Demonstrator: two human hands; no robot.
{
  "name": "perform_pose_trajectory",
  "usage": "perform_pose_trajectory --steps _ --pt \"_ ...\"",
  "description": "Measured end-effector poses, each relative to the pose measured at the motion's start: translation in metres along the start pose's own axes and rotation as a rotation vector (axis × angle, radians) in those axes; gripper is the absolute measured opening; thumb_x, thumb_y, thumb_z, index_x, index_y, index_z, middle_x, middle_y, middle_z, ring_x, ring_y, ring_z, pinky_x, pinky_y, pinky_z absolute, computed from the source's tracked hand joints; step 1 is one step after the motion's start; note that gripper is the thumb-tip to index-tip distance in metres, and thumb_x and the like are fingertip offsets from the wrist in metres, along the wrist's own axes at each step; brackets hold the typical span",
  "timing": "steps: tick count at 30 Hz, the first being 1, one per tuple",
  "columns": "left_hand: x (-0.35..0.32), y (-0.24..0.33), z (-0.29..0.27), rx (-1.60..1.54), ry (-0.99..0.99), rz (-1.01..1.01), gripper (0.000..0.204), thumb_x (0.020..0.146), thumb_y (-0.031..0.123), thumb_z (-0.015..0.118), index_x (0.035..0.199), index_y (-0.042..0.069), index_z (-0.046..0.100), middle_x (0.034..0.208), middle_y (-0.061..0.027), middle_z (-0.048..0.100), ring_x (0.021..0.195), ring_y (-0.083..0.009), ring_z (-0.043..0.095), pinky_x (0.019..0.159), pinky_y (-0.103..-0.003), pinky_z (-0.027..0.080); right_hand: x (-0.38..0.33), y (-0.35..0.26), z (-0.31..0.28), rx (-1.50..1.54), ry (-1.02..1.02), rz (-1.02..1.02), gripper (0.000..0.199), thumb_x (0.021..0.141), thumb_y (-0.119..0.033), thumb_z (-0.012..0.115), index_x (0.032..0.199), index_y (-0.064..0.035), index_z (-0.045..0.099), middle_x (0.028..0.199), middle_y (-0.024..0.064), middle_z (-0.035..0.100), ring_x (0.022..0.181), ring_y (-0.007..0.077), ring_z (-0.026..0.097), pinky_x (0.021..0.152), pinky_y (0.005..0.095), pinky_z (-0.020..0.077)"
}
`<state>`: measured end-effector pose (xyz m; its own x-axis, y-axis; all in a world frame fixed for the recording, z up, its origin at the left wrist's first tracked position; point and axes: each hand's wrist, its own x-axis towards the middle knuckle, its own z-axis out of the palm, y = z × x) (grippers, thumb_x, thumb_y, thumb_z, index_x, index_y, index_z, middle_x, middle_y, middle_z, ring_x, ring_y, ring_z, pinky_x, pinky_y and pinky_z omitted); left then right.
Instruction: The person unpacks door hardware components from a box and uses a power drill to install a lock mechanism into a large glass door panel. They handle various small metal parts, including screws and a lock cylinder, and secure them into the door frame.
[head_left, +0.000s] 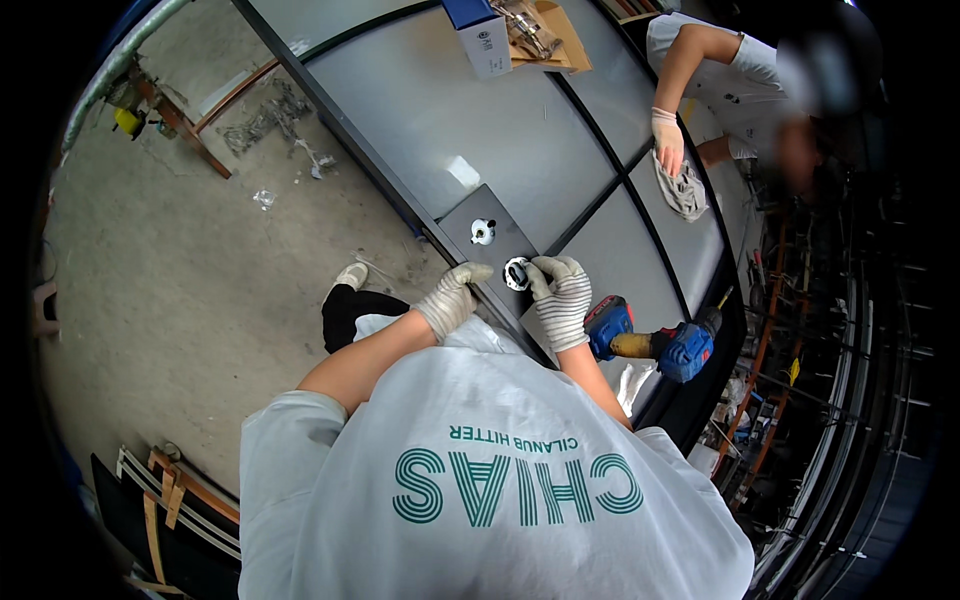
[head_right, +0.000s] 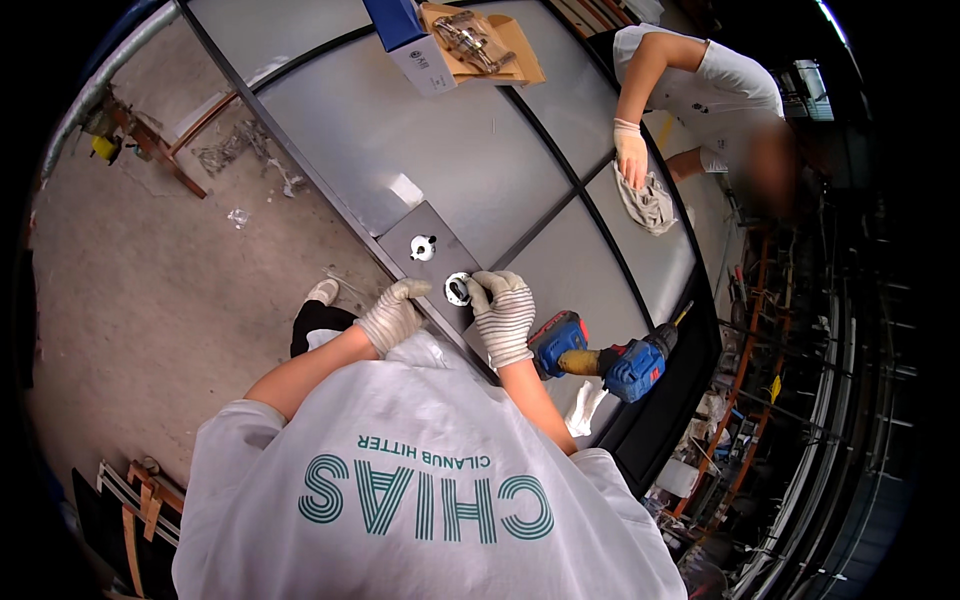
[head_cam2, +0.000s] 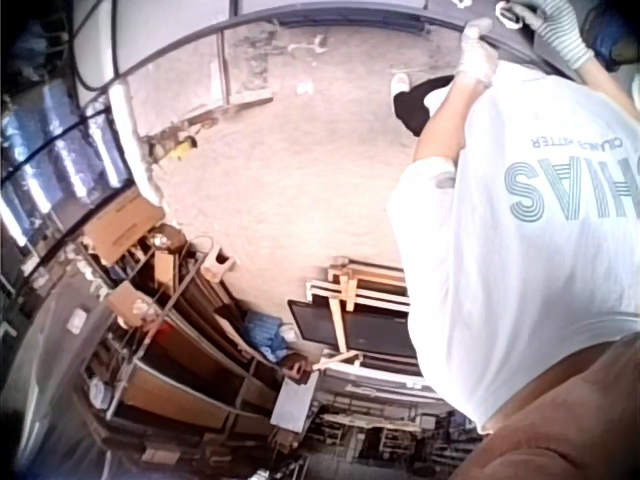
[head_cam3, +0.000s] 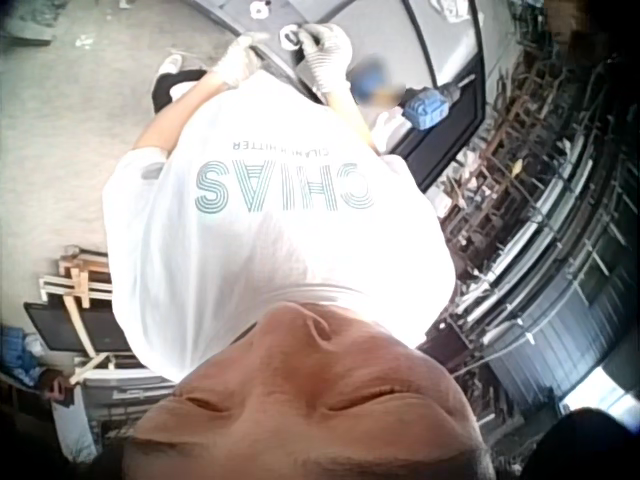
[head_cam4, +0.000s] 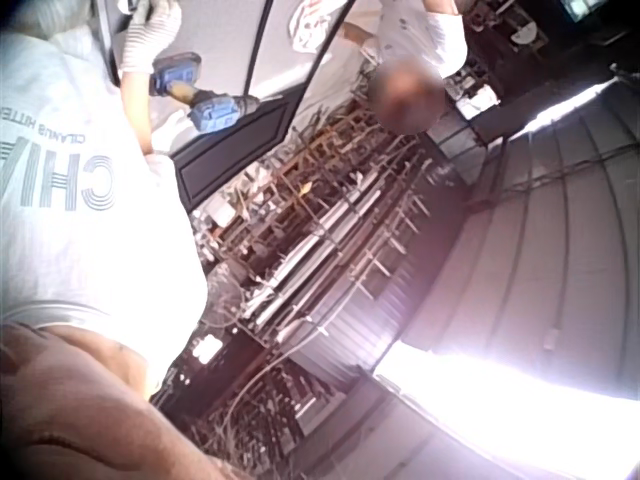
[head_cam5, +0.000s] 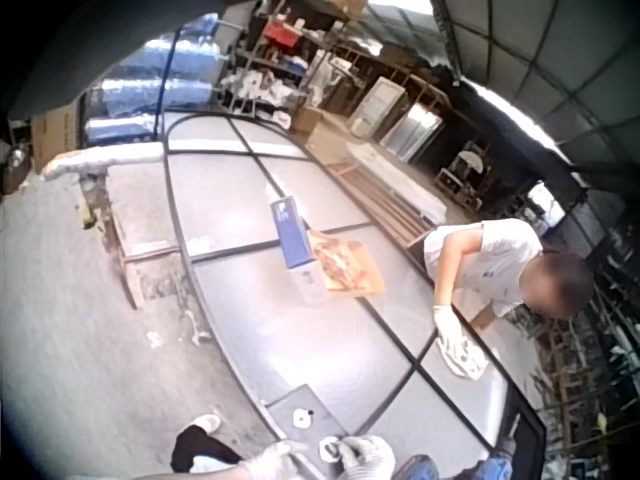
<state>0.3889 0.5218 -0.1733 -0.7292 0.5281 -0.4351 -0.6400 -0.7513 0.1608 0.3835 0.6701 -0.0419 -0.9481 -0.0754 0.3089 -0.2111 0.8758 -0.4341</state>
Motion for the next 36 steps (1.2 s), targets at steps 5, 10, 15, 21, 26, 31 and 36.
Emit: perform_pose_trajectory --steps 5,10,15,21,26,31,36 --pt "-0.019 0.016 0.026 0.037 0.041 -0.044 0.030 0.070 0.018 0.064 0.098 0.008 0.058 0.099 -0.0051 0.060 0.094 -0.0204 0.055 0.091 -0.040 0.042 0.001 -0.007 -0.007 -0.066 -0.051 0.025 0.008 0.072 -0.014 0.071 0.077 -0.0091 0.066 0.073 0.0090 0.062 0.070 0.0289 0.058 0.065 0.0404 0.0469" --pt "-0.012 0.008 0.013 0.037 0.053 -0.017 0.029 0.070 0.020 0.066 0.096 0.009 0.059 0.097 -0.0040 0.059 0.092 -0.0185 0.053 0.092 -0.037 0.041 0.002 -0.009 -0.009 -0.092 -0.111 0.100 0.010 0.074 -0.014 0.070 0.080 -0.0069 0.069 0.073 0.0095 0.062 0.067 0.0248 0.059 0.061 0.0359 0.0473" --pt "-0.028 0.021 0.034 0.124 0.073 -0.065 0.030 0.071 0.026 0.066 0.095 0.010 0.061 0.102 -0.0046 0.058 0.100 -0.0181 0.049 0.099 -0.037 0.035 0.009 -0.016 -0.014 -0.225 -0.166 0.102 0.013 0.075 -0.019 0.069 0.082 -0.0074 0.070 0.074 0.0103 0.062 0.070 0.0261 0.061 0.064 0.0364 0.0492" --pt "-0.019 0.013 0.016 0.133 0.067 -0.081 0.036 0.072 0.035 0.067 0.100 0.013 0.062 0.119 -0.0041 0.052 0.116 -0.0197 0.038 0.107 -0.041 0.023 0.028 -0.034 -0.016 -0.377 -0.339 0.124 0.021 0.077 -0.030 0.065 0.075 -0.0095 0.068 0.076 0.0106 0.062 0.078 0.0290 0.060 0.073 0.0407 0.0482" --pt "-0.023 0.013 0.015 0.179 0.054 -0.046 0.036 0.074 0.033 0.067 0.104 0.014 0.062 0.112 -0.0022 0.056 0.107 -0.0154 0.046 0.100 -0.034 0.032 0.033 -0.040 -0.020 -0.423 -0.464 0.203 0.025 0.077 -0.034 0.065 0.076 -0.0090 0.067 0.081 0.0112 0.063 0.081 0.0302 0.060 0.075 0.0415 0.0473" --pt "-0.021 0.012 0.012 0.183 0.022 -0.053 0.031 0.078 0.032 0.064 0.104 0.014 0.062 0.107 0.0009 0.058 0.101 -0.0129 0.049 0.094 -0.030 0.036 0.030 -0.036 -0.026 -0.413 -0.381 0.066 0.022 0.075 -0.031 0.067 0.080 -0.0095 0.070 0.080 0.0091 0.064 0.079 0.0291 0.060 0.074 0.0409 0.0474" --pt "-0.022 0.017 0.017 0.142 0.057 -0.120 0.029 0.078 0.031 0.063 0.102 0.014 0.062 0.113 0.0009 0.056 0.110 -0.0149 0.044 0.105 -0.040 0.027 0.030 -0.032 -0.024 -0.418 -0.383 0.064 0.020 0.075 -0.029 0.067 0.079 -0.0095 0.071 0.079 0.0076 0.065 0.079 0.0286 0.059 0.075 0.0399 0.0465"
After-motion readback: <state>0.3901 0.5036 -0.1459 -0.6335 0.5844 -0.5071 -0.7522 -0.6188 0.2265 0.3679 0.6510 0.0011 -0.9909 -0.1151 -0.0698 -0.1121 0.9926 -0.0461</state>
